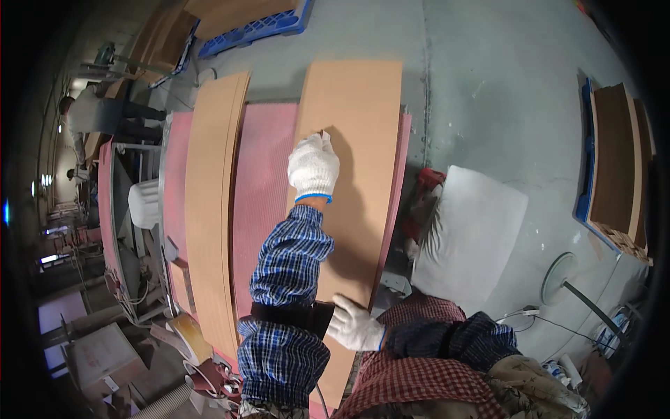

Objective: Manually sanding the edges and surfaces of curved wooden boards using sandpaper.

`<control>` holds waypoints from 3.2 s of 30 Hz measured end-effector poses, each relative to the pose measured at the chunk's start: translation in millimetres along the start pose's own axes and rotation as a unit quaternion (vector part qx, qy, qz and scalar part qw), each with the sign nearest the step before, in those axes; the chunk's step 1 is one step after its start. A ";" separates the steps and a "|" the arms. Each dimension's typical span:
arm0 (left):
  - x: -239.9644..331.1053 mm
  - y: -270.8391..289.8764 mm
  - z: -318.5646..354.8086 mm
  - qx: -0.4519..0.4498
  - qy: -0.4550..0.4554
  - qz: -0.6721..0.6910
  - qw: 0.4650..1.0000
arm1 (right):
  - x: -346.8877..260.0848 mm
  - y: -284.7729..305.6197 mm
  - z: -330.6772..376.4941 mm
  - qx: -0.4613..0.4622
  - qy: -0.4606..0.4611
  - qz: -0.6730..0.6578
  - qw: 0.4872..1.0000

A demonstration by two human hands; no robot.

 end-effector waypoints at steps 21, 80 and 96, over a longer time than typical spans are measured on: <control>43.6 -37.4 -188.3 -0.137 0.039 -0.009 0.990 | -7.5 -12.5 7.5 -0.151 0.049 0.005 0.987; -286.3 97.6 742.9 -0.375 0.132 -0.141 0.907 | 22.3 -27.7 35.6 0.060 -0.027 0.234 0.970; -227.5 105.5 697.7 -0.223 0.179 -0.124 0.950 | 21.3 -25.4 29.7 0.072 -0.020 0.231 0.970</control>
Point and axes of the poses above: each hand's wrist, its own z-axis away from the middle knuckle, its own y-axis out of the back of the hand, x = y × z, the point moved 7 cm from there along -z, towards the middle knuckle, and after that the axes turned 4 degrees about -x, right-handed, at the moved point
